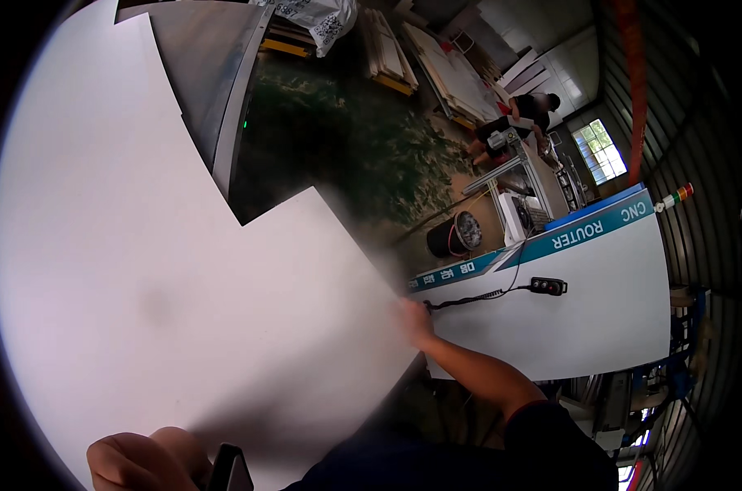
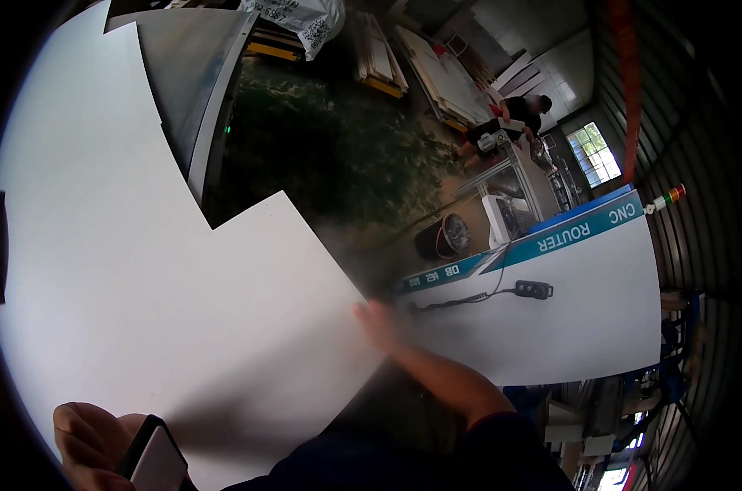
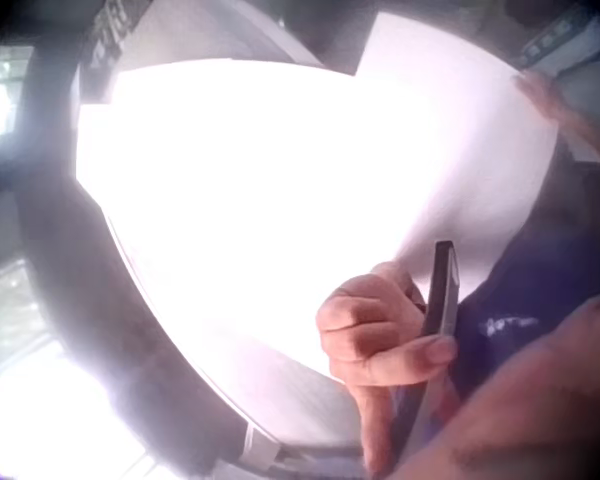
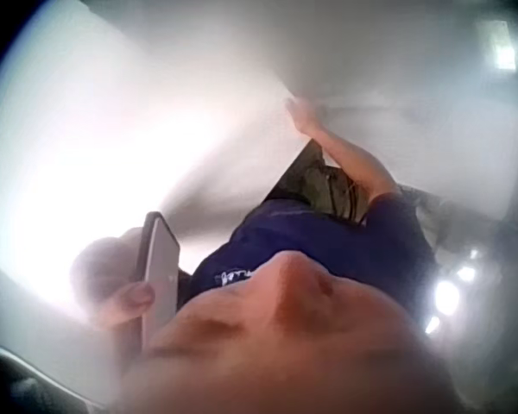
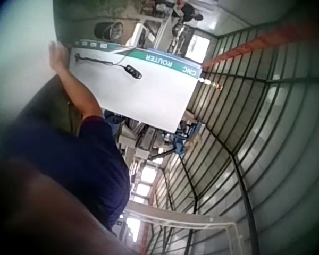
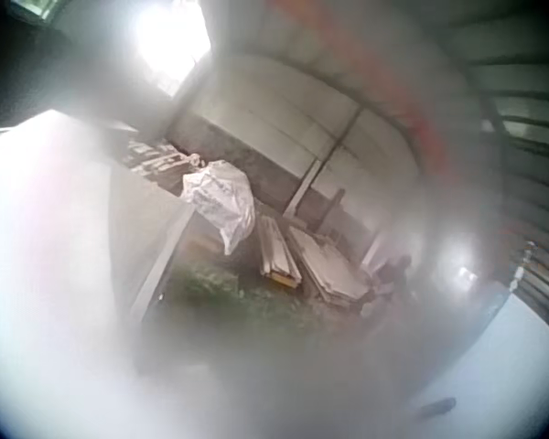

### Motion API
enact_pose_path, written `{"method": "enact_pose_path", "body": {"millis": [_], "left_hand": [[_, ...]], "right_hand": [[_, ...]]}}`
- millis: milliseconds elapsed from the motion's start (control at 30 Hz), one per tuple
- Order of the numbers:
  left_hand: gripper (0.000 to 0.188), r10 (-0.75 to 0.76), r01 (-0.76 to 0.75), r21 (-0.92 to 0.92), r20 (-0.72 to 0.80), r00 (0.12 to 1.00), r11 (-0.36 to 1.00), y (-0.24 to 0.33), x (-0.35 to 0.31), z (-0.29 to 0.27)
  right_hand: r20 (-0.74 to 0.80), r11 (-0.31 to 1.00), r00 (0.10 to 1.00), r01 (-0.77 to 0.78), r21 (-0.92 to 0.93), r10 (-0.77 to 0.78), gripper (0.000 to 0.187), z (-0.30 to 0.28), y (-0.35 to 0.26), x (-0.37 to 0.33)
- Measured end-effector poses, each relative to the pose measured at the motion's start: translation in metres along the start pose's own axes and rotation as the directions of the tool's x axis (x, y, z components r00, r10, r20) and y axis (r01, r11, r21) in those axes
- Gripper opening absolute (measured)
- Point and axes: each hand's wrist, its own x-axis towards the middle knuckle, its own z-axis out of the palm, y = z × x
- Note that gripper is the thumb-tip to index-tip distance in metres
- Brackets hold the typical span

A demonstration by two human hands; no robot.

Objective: The person uses a computer mouse and monitor to interface with a CNC router, then positions a white board on the machine bed by hand.

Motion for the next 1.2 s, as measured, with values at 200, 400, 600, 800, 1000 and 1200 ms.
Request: {"method": "enact_pose_path", "body": {"millis": [200, 400, 600, 800, 1000, 1200], "left_hand": [[0.042, -0.025, 0.039, -0.109, 0.129, 0.991, 0.993, -0.003, -0.002, -0.011], [0.044, -0.608, 0.544, -0.378, -0.068, 0.791, 0.749, 0.024, -0.007, 0.003], [0.047, 0.121, -0.121, -0.006, 0.160, 0.980, 0.993, -0.011, -0.019, -0.004], [0.045, -0.196, 0.198, -0.050, 0.044, 0.980, 0.979, -0.010, 0.011, 0.028], [0.039, -0.924, 0.751, -0.565, -0.054, 0.379, 0.341, -0.002, 0.080, 0.062], [0.040, -0.497, 0.512, 0.114, -0.133, 0.857, 0.851, -0.068, 0.249, 0.099]], "right_hand": [[0.080, 0.996, 0.993, -0.085, 0.019, 0.083, 0.043, -0.020, -0.026, 0.003], [0.102, 0.992, 0.987, -0.123, -0.001, 0.122, 0.040, -0.020, -0.017, 0.002], [0.068, 0.997, 0.995, -0.076, 0.010, 0.075, 0.051, -0.014, -0.016, -0.001], [0.163, 0.995, 0.985, -0.033, -0.092, 0.047, 0.067, -0.016, -0.013, 0.008], [0.330, 0.983, 0.937, -0.152, 0.099, 0.111, 0.065, -0.045, -0.035, 0.007], [0.504, 0.877, 0.862, -0.195, 0.439, -0.060, 0.063, -0.028, -0.019, 0.011]]}}
